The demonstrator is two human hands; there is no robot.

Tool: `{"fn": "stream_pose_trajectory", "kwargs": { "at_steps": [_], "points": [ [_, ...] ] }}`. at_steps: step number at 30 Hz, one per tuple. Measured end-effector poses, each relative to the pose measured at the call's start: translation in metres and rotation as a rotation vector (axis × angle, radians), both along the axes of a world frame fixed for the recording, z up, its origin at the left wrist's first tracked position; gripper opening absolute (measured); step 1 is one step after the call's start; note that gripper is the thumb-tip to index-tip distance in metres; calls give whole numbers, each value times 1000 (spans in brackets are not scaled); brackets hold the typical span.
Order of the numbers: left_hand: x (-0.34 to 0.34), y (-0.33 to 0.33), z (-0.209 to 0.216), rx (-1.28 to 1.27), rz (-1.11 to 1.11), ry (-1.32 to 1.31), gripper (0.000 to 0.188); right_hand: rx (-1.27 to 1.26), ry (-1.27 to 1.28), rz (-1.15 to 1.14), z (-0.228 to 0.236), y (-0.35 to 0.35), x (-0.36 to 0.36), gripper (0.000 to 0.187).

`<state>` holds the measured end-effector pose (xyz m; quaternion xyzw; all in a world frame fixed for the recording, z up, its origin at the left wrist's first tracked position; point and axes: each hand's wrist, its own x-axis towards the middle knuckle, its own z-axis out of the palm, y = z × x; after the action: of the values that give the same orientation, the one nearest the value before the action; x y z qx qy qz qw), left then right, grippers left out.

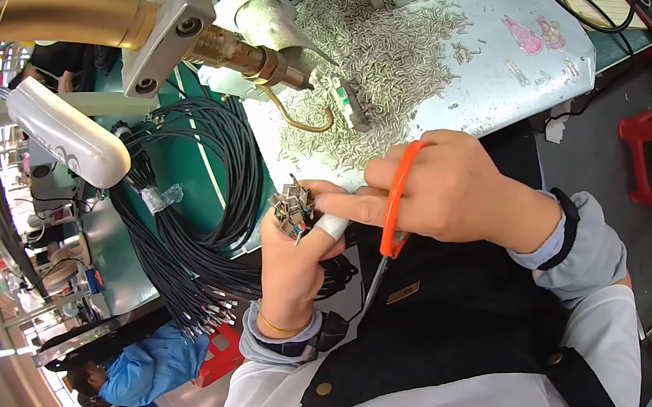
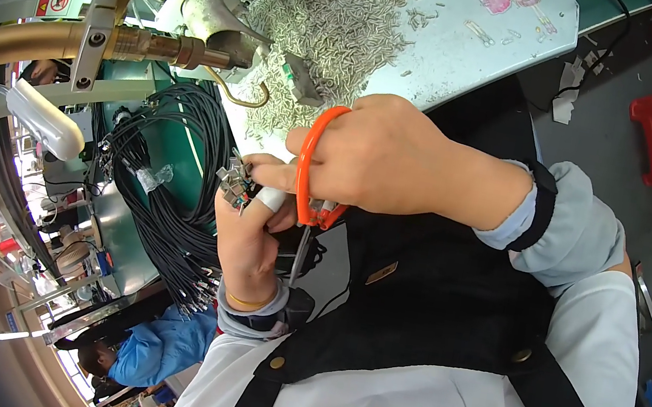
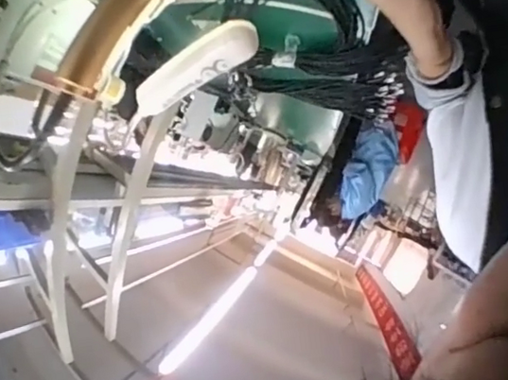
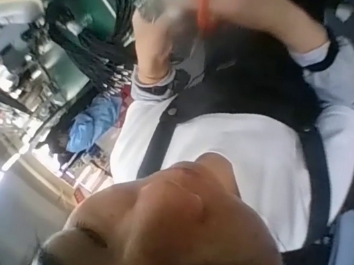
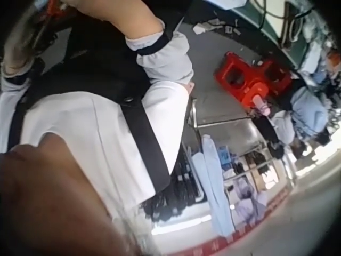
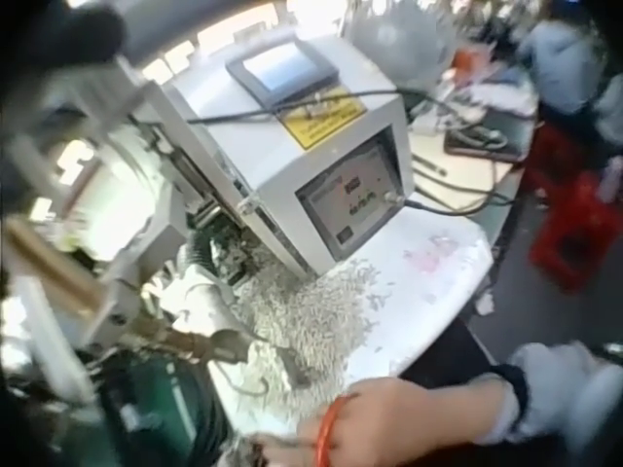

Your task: The person trims the ends of wires on a connector using shears, then picks up a bundle of cables and trims the wire ends on each connector one by one.

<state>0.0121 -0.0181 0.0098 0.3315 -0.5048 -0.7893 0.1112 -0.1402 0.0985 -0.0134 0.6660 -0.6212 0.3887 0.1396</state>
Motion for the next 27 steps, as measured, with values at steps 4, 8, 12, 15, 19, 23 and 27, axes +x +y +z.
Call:
{"fn": "stream_pose_trajectory", "kwargs": {
  "at_steps": [4, 8, 12, 15, 19, 23, 27],
  "points": [
    [-4, 10, -2, -312, 61, -48, 21, 4, -1, -8, -7, 1, 3, 24],
    [-8, 19, -7, -756, 88, -29, 25, 113, -456, -3, -14, 0, 8, 23],
    [-10, 20, -11, -876, 63, 65, 25, 336, -1268, 126, -6, 0, 11, 18],
    [-13, 21, -13, -876, 73, 60, 24, 371, -1641, 231, 1, 3, 15, 13],
    [-11, 20, -19, -1078, 55, 74, 22, 219, -684, -91, -7, 10, 31, 6],
    [-13, 26, -19, -1261, 38, 86, 25, 166, -423, -182, -7, 10, 36, 5],
    [-15, 20, -17, -1328, -10, 137, 19, 218, -1217, 4, -15, 4, 32, 5]
  ]
}}
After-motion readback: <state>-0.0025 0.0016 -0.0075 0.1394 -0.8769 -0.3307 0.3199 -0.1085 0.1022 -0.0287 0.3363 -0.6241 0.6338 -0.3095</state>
